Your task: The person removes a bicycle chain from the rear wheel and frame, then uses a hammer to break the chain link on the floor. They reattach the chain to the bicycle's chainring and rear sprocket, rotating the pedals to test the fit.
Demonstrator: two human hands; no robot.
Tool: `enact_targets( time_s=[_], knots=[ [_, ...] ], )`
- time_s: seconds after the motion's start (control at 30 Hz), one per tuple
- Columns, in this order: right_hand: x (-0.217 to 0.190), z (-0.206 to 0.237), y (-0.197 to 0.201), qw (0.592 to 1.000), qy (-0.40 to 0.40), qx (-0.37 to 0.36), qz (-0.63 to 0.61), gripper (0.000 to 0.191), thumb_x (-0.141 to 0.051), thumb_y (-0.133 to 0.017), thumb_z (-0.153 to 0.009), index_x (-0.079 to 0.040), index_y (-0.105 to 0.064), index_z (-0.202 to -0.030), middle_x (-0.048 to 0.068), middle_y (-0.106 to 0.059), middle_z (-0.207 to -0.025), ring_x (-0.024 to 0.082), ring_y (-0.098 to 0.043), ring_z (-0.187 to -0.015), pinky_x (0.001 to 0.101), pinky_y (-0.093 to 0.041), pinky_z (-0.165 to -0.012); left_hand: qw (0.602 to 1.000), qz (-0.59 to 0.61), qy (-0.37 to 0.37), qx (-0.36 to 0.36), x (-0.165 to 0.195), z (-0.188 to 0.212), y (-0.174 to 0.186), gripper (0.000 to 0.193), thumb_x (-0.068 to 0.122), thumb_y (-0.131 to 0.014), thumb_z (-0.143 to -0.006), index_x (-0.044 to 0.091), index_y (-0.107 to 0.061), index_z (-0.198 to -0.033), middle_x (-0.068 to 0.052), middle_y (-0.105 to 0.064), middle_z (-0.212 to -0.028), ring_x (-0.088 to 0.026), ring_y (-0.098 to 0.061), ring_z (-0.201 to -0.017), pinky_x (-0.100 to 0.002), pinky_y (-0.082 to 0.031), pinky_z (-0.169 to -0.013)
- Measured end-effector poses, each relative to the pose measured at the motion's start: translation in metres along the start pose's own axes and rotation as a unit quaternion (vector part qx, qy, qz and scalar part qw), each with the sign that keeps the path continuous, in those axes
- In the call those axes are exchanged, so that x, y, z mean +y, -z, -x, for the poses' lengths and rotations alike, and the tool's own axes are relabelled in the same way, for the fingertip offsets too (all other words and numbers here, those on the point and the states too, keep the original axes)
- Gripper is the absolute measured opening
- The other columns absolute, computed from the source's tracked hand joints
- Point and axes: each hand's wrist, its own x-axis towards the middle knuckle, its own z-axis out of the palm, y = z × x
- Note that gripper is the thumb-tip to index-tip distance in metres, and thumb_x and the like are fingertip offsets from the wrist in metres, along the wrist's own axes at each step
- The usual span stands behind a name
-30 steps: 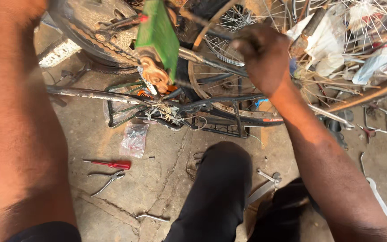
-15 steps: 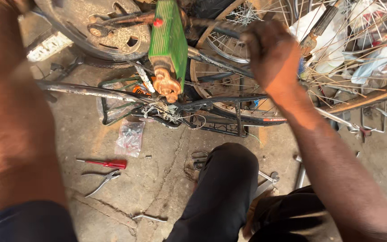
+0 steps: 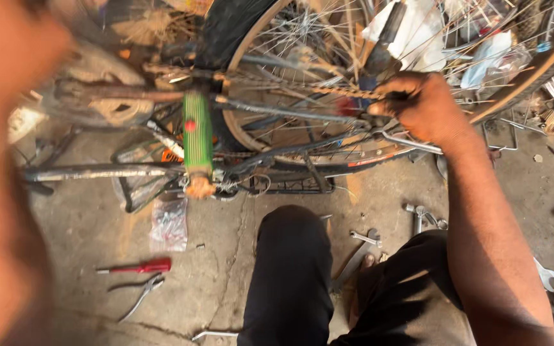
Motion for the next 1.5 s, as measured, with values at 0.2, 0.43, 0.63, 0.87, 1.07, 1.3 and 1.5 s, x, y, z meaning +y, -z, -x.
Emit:
enact_targets(
  time_s=[0.2, 0.43, 0.63, 0.87, 1.07, 1.3, 1.5],
  knots=[
    [0.018, 0.005, 0.002, 0.992, 0.036, -0.031, -0.115, 0.031, -0.003, -0.073, -0.085, -0.006, -0.073, -0.116, 0.005, -0.074, -0.103, 0.011, -0.074, -0.093, 0.0305, -0.061, -0.083, 0.981, 0.177, -0.071, -0.021, 0.09, -0.007, -0.008, 0.035, 0.036, -0.08, -0.1, 0.002, -0.073, -0.101, -0.016, -0.069, -0.095, -0.038, -0.067, -0.089, -0.05, -0.05, -0.084],
    [0.027, 0.013, 0.017, 0.991, 0.092, 0.025, 0.093, 0.031, -0.001, -0.078, -0.083, -0.007, -0.074, -0.114, 0.012, -0.075, -0.104, 0.026, -0.073, -0.089, 0.0359, -0.058, -0.08, 0.968, 0.167, -0.077, -0.169, 0.147, -0.01, -0.043, 0.03, 0.026, -0.08, -0.082, 0.009, -0.078, -0.107, -0.01, -0.071, -0.109, -0.032, -0.067, -0.1, -0.045, -0.052, -0.092],
    [0.039, 0.018, 0.017, 0.981, 0.101, 0.027, 0.165, 0.029, -0.008, -0.078, -0.085, -0.01, -0.076, -0.114, 0.014, -0.075, -0.105, 0.032, -0.074, -0.09, 0.0392, -0.059, -0.082, 0.975, 0.151, -0.079, -0.145, 0.151, -0.009, -0.069, 0.035, 0.031, -0.081, -0.085, 0.007, -0.078, -0.11, -0.01, -0.067, -0.11, -0.031, -0.063, -0.112, -0.048, -0.047, -0.099],
    [0.057, 0.028, -0.003, 0.972, 0.097, 0.063, 0.205, 0.023, -0.012, -0.075, -0.088, -0.008, -0.076, -0.11, 0.014, -0.075, -0.108, 0.035, -0.072, -0.092, 0.0441, -0.058, -0.081, 0.99, -0.07, -0.107, -0.064, 0.092, -0.01, -0.029, 0.021, 0.034, -0.077, -0.096, 0.013, -0.08, -0.099, -0.006, -0.071, -0.103, -0.027, -0.067, -0.103, -0.046, -0.045, -0.093],
    [0.062, 0.027, -0.007, 0.977, 0.091, 0.077, 0.176, 0.02, -0.011, -0.075, -0.09, -0.006, -0.074, -0.109, 0.014, -0.075, -0.106, 0.031, -0.073, -0.089, 0.041, -0.059, -0.079, 0.997, -0.057, -0.026, -0.038, 0.016, 0.003, 0.011, 0.016, 0.025, -0.067, -0.102, 0.01, -0.073, -0.102, -0.008, -0.066, -0.095, -0.03, -0.062, -0.093, -0.043, -0.043, -0.09],
    [0.057, 0.027, -0.009, 0.99, 0.028, 0.078, 0.117, 0.017, -0.009, -0.076, -0.094, -0.003, -0.074, -0.111, 0.013, -0.076, -0.099, 0.022, -0.075, -0.077, 0.0333, -0.059, -0.069, 0.996, 0.038, 0.076, 0.023, -0.036, 0.026, -0.029, 0.041, 0.017, -0.069, -0.115, 0.002, -0.055, -0.08, -0.014, -0.061, -0.086, -0.035, -0.059, -0.085, -0.045, -0.042, -0.081],
    [0.055, 0.025, -0.006, 0.991, 0.037, 0.078, 0.099, 0.018, -0.009, -0.077, -0.092, -0.003, -0.074, -0.109, 0.012, -0.076, -0.1, 0.02, -0.075, -0.08, 0.0325, -0.06, -0.07, 0.988, 0.06, 0.051, 0.136, -0.05, 0.031, -0.049, 0.032, 0.014, -0.064, -0.112, 0.006, -0.051, -0.085, -0.011, -0.063, -0.091, -0.03, -0.058, -0.084, -0.042, -0.043, -0.085]
  ],
)
